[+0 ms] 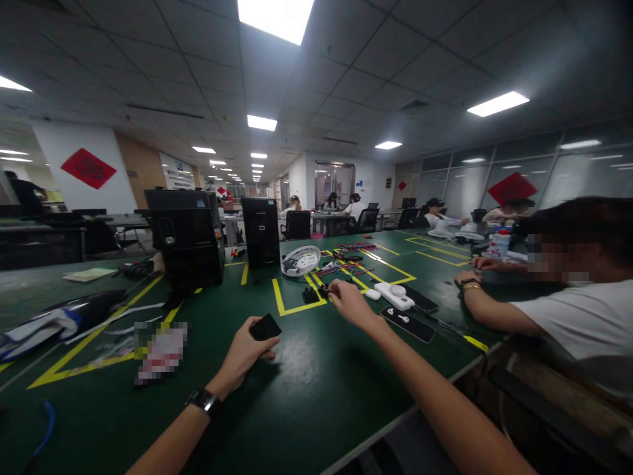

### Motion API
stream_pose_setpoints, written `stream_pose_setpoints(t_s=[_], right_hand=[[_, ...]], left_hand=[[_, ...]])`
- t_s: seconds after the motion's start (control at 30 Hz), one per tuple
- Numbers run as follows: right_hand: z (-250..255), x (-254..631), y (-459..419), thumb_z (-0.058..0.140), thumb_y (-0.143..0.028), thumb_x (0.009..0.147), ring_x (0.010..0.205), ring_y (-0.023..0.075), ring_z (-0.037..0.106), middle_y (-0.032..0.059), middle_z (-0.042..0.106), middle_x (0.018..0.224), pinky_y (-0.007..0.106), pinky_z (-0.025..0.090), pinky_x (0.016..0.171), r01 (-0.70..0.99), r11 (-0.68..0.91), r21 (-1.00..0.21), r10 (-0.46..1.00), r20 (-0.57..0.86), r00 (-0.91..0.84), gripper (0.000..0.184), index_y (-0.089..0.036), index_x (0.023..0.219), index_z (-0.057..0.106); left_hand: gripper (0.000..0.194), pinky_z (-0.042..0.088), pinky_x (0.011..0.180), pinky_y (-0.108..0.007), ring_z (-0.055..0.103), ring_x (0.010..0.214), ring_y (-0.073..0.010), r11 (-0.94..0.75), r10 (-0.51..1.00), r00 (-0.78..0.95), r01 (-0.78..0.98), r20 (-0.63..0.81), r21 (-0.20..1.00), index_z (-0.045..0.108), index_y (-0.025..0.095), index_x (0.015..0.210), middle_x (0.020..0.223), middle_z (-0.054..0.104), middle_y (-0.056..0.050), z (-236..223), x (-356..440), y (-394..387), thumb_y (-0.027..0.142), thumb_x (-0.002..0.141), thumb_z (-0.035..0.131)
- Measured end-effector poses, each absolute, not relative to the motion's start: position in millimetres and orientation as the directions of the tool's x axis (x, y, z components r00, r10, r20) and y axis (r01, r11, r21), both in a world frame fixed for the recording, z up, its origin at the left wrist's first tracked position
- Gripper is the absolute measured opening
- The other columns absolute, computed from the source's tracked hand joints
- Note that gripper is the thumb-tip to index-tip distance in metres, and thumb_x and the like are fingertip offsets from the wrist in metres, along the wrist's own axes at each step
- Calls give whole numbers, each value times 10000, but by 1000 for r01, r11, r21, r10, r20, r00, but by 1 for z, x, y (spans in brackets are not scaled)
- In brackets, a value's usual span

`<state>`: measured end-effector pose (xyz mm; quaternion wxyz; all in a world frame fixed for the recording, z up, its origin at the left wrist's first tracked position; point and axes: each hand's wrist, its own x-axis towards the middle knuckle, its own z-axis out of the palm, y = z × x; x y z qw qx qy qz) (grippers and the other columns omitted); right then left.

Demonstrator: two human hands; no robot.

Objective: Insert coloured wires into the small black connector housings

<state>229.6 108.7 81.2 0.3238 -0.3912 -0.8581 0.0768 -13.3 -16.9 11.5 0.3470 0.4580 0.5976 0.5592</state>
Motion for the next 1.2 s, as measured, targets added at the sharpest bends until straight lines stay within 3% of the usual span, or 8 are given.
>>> stream_pose_setpoints(t_s=[0.23,0.37,0.6,0.77,0.9,0.97,1.1,1.2], right_hand=[[41,97,79,563,-268,756,580,129,547,-9,577,678,236,422,575,133,555,-821,792,473,-388,127,-163,825,585],[23,87,73,557,-278,738,666,147,551,8,581,703,247,431,634,75,517,-852,802,452,-391,133,-157,774,601],[0,99,74,583,-246,744,582,105,540,36,626,892,220,420,529,86,363,-928,861,299,-411,269,-166,998,546],[-8,99,80,640,-148,694,418,93,476,-31,586,549,199,366,426,131,123,-984,852,37,-522,270,-125,959,596],[-4,104,80,606,-189,737,397,74,451,-55,510,450,182,364,426,133,128,-983,840,36,-541,63,-128,732,621],[0,106,78,559,-259,783,365,64,415,-62,470,443,179,334,393,124,115,-986,833,28,-553,169,-135,671,586],[11,105,70,519,-372,810,344,64,417,-59,492,523,182,292,353,52,100,-994,820,53,-569,234,-147,770,570],[20,104,60,518,-384,822,384,89,475,-11,588,592,210,336,391,52,310,-949,840,248,-482,249,-152,816,609]], left_hand=[[598,372,404,-188,461,410,-62,-144,931,-334,35,148,989,430,169,1099,601,512,76,9,-37,-20,274,618,771],[688,408,453,-184,524,511,-60,-87,942,-335,-173,25,981,419,176,1149,784,571,9,8,-45,-21,137,573,794],[470,464,513,-220,598,576,-93,-75,947,-318,-329,-36,941,413,179,1137,916,585,-56,5,-45,-15,106,729,635],[394,478,511,-223,614,573,-104,-105,938,-344,-368,-30,924,424,177,1126,908,608,-58,-7,-53,-10,113,778,596],[323,472,481,-202,607,572,-98,-107,929,-369,-337,-27,935,479,147,1051,867,618,-56,-14,-58,-8,143,774,644],[315,502,517,-213,618,611,-102,-103,938,-345,-347,-25,932,502,151,1040,897,621,-55,-14,-59,-9,161,770,663],[286,559,723,-290,662,794,-152,-79,950,-308,-395,-51,915,534,139,1048,1050,627,-103,-9,-56,-12,190,793,652],[278,547,809,-314,668,861,-177,-77,949,-310,-411,-60,908,552,116,1053,1094,630,-138,-6,-54,-12,172,797,645]])
